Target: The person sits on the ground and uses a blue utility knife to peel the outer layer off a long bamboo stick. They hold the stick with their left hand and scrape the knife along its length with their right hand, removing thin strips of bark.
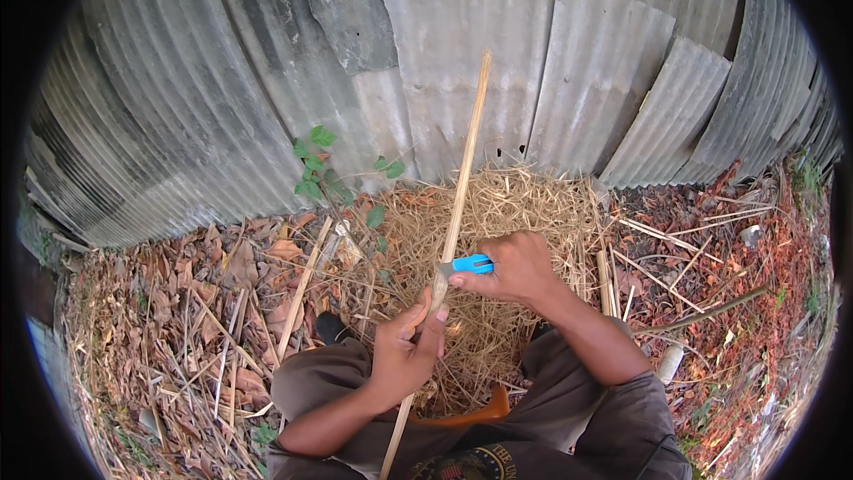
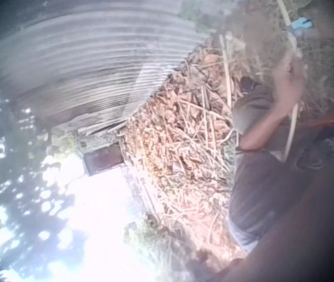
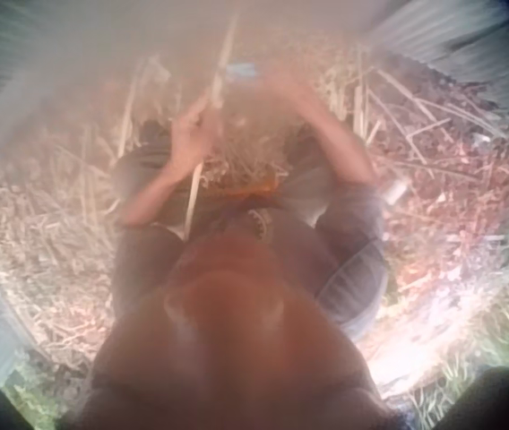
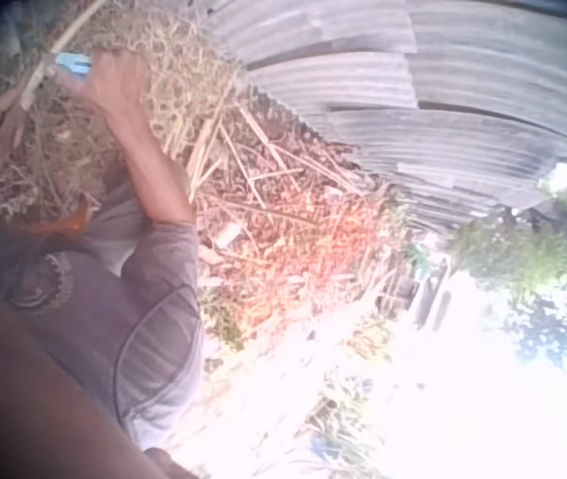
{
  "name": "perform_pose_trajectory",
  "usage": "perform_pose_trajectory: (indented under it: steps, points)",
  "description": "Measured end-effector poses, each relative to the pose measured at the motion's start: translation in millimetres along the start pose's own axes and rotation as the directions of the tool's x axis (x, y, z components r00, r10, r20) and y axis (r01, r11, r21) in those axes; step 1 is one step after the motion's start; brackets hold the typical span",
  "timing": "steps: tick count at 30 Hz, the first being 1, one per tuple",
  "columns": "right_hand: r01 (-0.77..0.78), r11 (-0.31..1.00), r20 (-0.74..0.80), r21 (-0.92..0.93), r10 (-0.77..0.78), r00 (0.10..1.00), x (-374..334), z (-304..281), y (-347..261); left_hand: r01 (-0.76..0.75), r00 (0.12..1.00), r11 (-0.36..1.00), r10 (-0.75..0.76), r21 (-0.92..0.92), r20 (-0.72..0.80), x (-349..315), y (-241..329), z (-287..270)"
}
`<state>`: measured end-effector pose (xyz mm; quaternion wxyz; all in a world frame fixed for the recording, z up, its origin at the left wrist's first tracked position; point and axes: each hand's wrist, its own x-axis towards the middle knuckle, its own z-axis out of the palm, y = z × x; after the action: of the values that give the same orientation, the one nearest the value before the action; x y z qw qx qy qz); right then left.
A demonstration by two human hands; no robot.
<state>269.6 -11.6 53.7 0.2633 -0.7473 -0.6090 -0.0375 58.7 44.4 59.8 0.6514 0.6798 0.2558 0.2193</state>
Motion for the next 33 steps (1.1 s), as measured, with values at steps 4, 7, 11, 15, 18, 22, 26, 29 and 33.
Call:
perform_pose_trajectory:
  steps: [4,7,11,15,18,22,26,29,33]
  points:
    - [0.164,0.985,-0.154,-0.056,-0.171,0.973,4.7,7.9,8.7,-0.034,0.999,0.995,0.033,0.090,0.007,-9.7,-4.3,-6.7]
    - [0.233,0.967,-0.187,-0.100,-0.248,0.951,8.2,6.6,10.1,-0.044,0.999,0.994,0.044,0.103,0.006,-14.9,-3.6,-8.9]
    - [0.234,0.967,-0.183,-0.100,-0.249,0.951,9.3,16.3,9.1,-0.042,0.999,0.996,0.043,0.080,-0.014,-19.3,-4.3,-12.9]
    - [0.242,0.963,-0.167,-0.117,-0.259,0.951,9.1,21.9,10.5,-0.023,0.999,0.999,0.024,0.025,-0.023,-23.2,-8.0,-16.4]
    - [0.245,0.964,-0.196,-0.102,-0.261,0.945,10.1,25.9,11.7,-0.005,0.999,0.990,-0.002,0.139,0.050,-22.4,-4.6,-22.8]
    - [0.261,0.958,-0.184,-0.118,-0.280,0.942,10.1,23.8,14.1,-0.049,0.999,0.991,0.047,0.127,0.021,-22.0,-6.0,-19.8]
    - [0.223,0.963,-0.193,-0.149,-0.250,0.949,16.0,26.5,7.2,-0.003,1.000,0.995,0.003,0.095,-0.005,-17.3,2.1,-25.4]
    - [0.149,0.978,-0.176,-0.149,-0.174,0.969,19.8,38.3,3.2,0.044,0.999,0.990,-0.046,0.134,0.013,-6.7,1.2,-41.0]
    - [0.154,0.982,-0.105,-0.110,-0.166,0.981,24.0,44.0,0.8,0.053,0.998,0.993,-0.049,0.109,-0.039,-12.9,-1.6,-36.0]
